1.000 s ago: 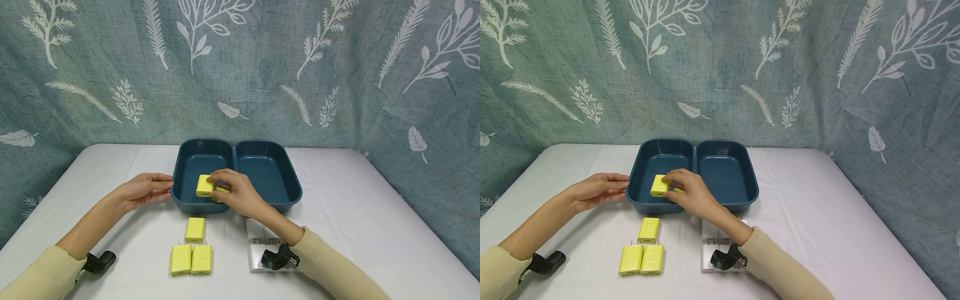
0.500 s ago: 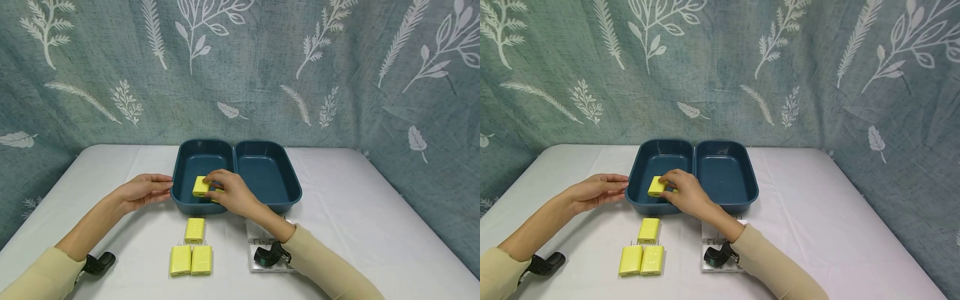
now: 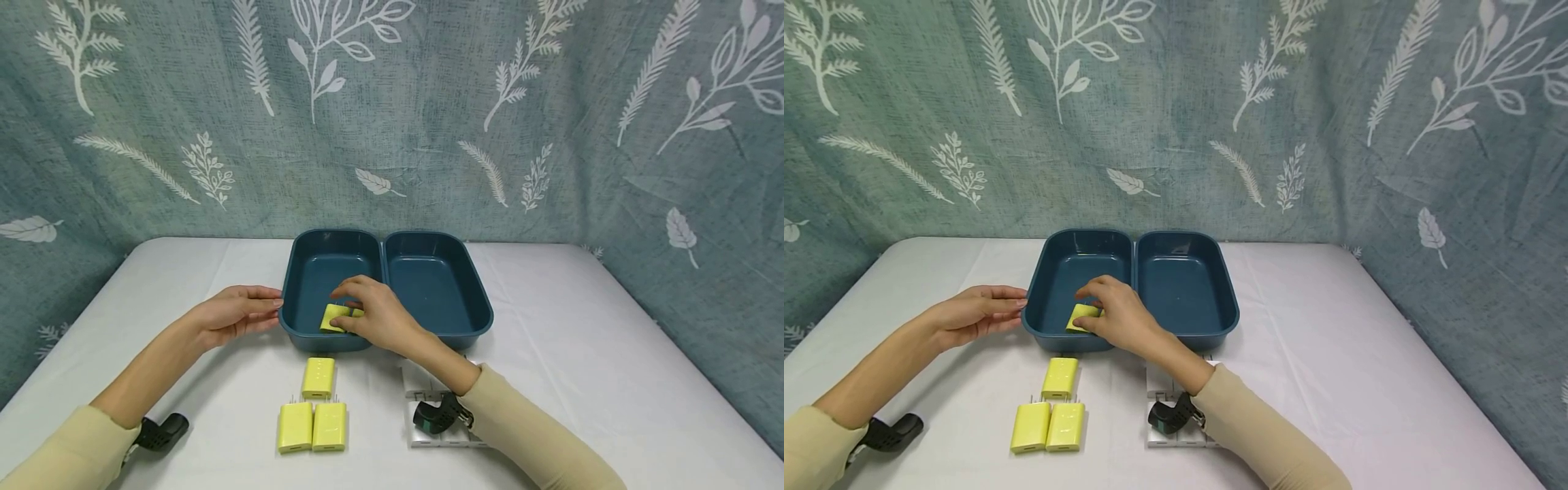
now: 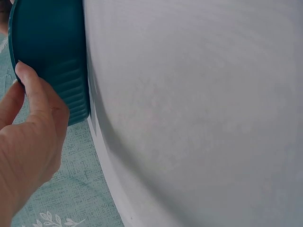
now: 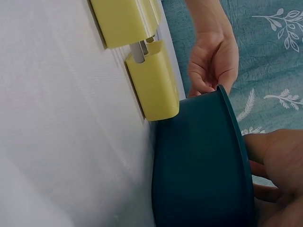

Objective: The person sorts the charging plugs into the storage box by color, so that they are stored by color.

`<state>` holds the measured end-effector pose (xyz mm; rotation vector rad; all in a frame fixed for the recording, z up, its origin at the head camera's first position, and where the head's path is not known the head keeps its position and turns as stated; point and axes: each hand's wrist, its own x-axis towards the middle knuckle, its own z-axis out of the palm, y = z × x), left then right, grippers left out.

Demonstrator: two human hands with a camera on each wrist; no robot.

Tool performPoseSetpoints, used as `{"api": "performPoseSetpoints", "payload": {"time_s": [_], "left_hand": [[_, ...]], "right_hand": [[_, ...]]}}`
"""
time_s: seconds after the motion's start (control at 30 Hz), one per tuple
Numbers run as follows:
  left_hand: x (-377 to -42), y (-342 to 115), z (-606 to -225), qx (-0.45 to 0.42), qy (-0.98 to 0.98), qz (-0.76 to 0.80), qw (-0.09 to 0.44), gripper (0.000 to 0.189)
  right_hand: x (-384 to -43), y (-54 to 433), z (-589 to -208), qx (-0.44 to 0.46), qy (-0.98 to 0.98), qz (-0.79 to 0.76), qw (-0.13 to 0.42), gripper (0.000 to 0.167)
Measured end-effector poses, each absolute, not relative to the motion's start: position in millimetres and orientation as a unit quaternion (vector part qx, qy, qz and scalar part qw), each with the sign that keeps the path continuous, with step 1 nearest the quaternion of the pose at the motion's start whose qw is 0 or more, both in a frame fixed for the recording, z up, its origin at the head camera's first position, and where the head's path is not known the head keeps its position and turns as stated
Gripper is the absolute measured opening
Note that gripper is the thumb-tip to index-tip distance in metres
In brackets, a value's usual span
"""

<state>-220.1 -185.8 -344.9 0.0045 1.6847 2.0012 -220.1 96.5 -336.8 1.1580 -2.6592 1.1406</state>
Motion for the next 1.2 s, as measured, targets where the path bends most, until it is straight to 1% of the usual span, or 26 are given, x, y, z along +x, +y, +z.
{"api": "performPoseSetpoints", "payload": {"time_s": [0.2, 0.5, 0.7, 0.97, 1.2], "left_hand": [[-220, -186, -345, 0.0, 0.626, 0.736, 0.26, 0.047], [-219, -186, -341, 0.008, 0.626, 0.734, 0.261, 0.05], [-218, -185, -340, 0.007, 0.629, 0.731, 0.264, 0.051], [-219, -185, -341, 0.007, 0.626, 0.733, 0.266, 0.051], [-218, -184, -342, 0.006, 0.628, 0.732, 0.264, 0.05]], "right_hand": [[-219, 97, -334, 0.369, -0.846, 0.384, 0.009, 0.037], [-215, 100, -331, 0.375, -0.839, 0.394, 0.006, 0.04], [-210, 105, -331, 0.393, -0.836, 0.383, 0.004, 0.042], [-201, 108, -330, 0.424, -0.829, 0.364, 0.039, 0.038], [-189, 111, -327, 0.446, -0.819, 0.359, 0.035, 0.037]]}}
